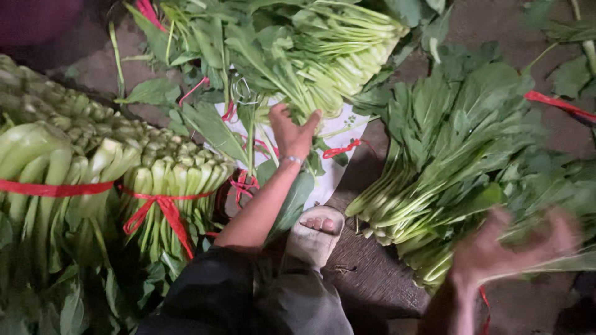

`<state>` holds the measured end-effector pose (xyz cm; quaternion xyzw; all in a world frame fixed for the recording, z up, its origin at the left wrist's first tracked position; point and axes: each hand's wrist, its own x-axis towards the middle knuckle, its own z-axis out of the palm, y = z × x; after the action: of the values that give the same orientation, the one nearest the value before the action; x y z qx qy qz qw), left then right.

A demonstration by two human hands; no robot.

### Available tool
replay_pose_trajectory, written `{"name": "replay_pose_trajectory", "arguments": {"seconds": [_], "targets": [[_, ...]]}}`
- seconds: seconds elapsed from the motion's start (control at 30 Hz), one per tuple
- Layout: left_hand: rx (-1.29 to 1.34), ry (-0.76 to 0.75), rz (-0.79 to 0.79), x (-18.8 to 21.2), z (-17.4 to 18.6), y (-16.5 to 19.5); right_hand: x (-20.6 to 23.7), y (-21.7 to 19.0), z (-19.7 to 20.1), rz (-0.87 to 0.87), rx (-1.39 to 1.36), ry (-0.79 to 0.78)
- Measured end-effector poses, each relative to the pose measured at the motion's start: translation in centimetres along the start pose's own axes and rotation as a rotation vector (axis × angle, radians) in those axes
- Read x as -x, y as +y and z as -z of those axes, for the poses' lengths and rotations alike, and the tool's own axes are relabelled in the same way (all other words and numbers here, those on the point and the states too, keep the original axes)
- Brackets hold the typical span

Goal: The person gathers loose leafy green vegetables from a pile, aligns the stems, and ties them into bundles using red plastic ties. The person repeatedly forms and secures bundles, placing finished ones aside.

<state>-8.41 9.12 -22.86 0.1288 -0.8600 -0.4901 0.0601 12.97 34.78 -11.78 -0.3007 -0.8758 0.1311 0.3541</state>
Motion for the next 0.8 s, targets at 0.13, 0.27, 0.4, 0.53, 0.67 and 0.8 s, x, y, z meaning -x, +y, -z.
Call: {"name": "replay_pose_trajectory", "arguments": {"seconds": [0.13,0.27,0.4,0.53,0.67,0.8], "targets": [[-0.040,-0.040,-0.078,-0.5,0.8,-1.4,0.0,-9.8,-10.3,0.082,-0.719,-0.674],[-0.533,0.074,-0.432,-0.8,4.6,-2.9,2.5,-15.4,-18.4,0.311,-0.377,-0.811],[-0.620,-0.251,-0.414,-1.9,9.1,-5.2,4.4,-16.7,-22.1,0.236,-0.132,-0.730],[-0.844,-0.436,-0.279,-1.1,11.3,-7.7,4.4,-16.3,-22.9,0.416,-0.342,-0.621],[-0.938,-0.453,-0.503,1.5,12.1,-8.5,2.5,-16.3,-22.3,0.461,-0.348,-0.704],[-0.873,-0.646,-0.441,5.2,13.6,-6.7,-0.8,-17.2,-21.0,0.457,-0.407,-0.838]]}}
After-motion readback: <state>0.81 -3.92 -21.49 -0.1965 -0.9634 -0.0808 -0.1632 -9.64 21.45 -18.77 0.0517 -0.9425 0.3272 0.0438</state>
